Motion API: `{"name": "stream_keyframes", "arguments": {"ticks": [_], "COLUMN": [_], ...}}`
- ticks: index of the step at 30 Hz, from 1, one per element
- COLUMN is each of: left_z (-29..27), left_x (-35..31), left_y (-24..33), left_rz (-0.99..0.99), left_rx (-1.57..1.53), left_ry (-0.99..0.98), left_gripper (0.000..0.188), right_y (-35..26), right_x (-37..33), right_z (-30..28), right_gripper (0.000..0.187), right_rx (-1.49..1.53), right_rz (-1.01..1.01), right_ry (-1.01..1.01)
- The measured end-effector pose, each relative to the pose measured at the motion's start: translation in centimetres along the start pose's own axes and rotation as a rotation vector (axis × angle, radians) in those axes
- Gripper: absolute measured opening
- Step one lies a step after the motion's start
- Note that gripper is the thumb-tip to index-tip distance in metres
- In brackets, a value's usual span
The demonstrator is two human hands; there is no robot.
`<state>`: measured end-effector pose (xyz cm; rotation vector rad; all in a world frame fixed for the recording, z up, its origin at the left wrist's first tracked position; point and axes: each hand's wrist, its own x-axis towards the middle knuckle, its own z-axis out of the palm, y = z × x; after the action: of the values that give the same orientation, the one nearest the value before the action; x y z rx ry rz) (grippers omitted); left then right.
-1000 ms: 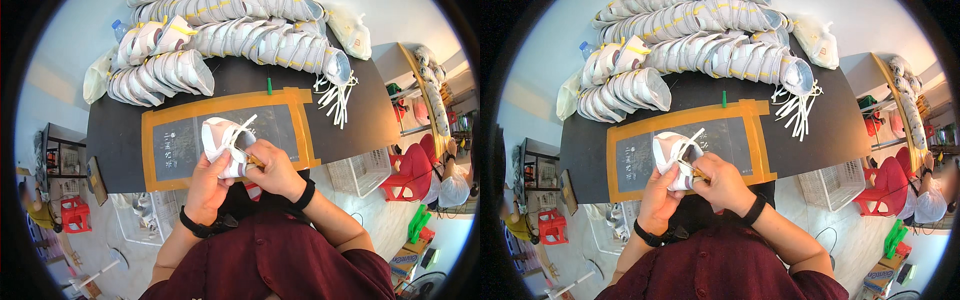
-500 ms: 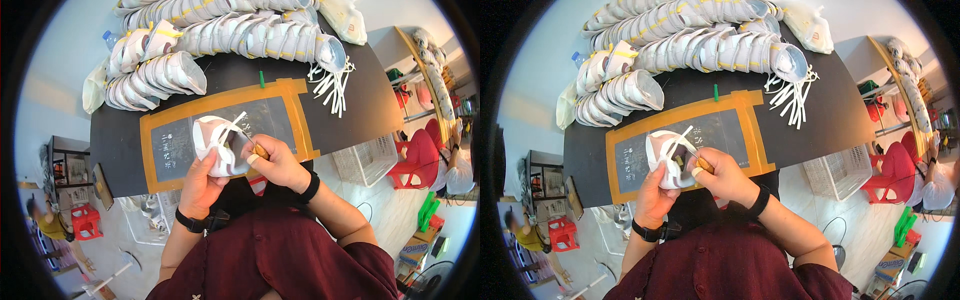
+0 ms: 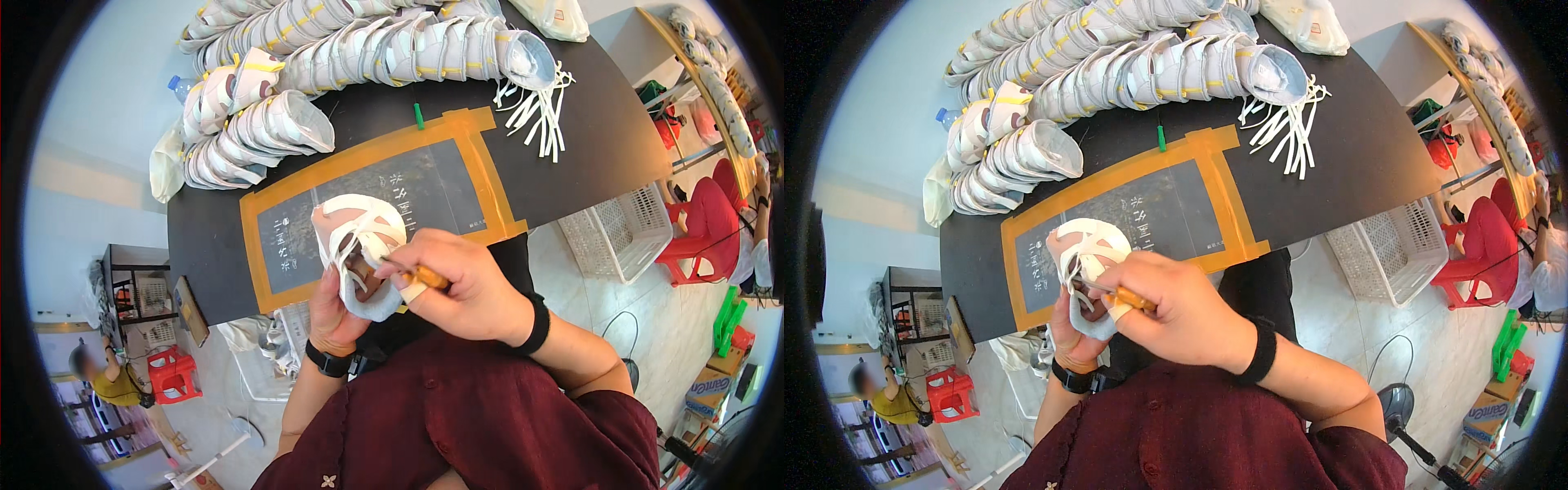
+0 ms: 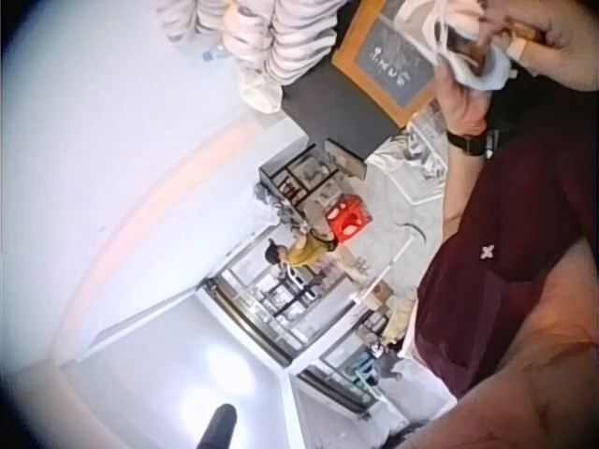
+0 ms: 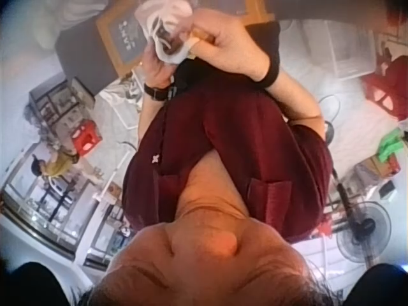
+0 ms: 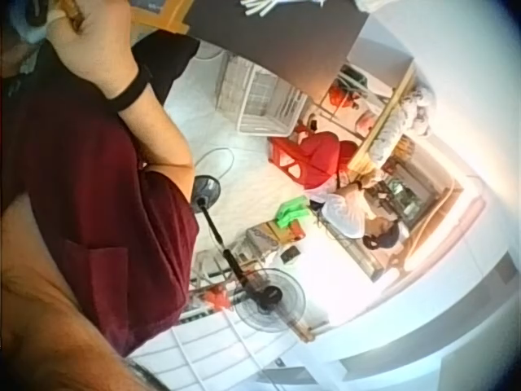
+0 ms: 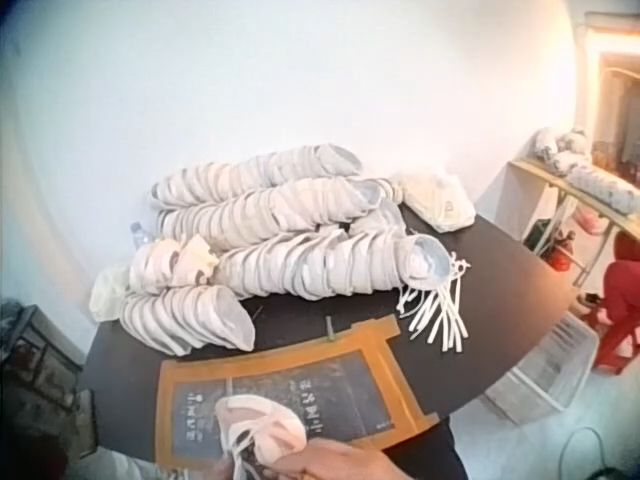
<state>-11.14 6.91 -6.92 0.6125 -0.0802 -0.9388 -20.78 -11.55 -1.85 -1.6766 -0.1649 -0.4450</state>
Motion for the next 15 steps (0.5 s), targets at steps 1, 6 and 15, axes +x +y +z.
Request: {"name": "stream_keyframes", "arguments": {"ticks": [1,6,15], "left_z": [0.9,-0.6,1.4], "left_x": [0.0,0.4,1.9], "left_y": [-0.5,-0.3,-0.6], "left_rz": [0.017,-0.038,-0.064], "left_rx": [-0.014,-0.050,0.256], "left_ry": [0.222,0.026,0.233], "left_gripper": [0.048,0.043,0.030], "right_y": [-0.1,0.1,3.2], "right_x": [-0.4,-0.8,-0.2], "right_z": [0.4,1.6,2.0], "right_gripper": [0.020,0.028,0.021], "right_rx": [-0.130,-0.582,-0.474], "right_rz": [0.013,0.023,0.282], "right_ry": [0.017,0.119,0.121]}}
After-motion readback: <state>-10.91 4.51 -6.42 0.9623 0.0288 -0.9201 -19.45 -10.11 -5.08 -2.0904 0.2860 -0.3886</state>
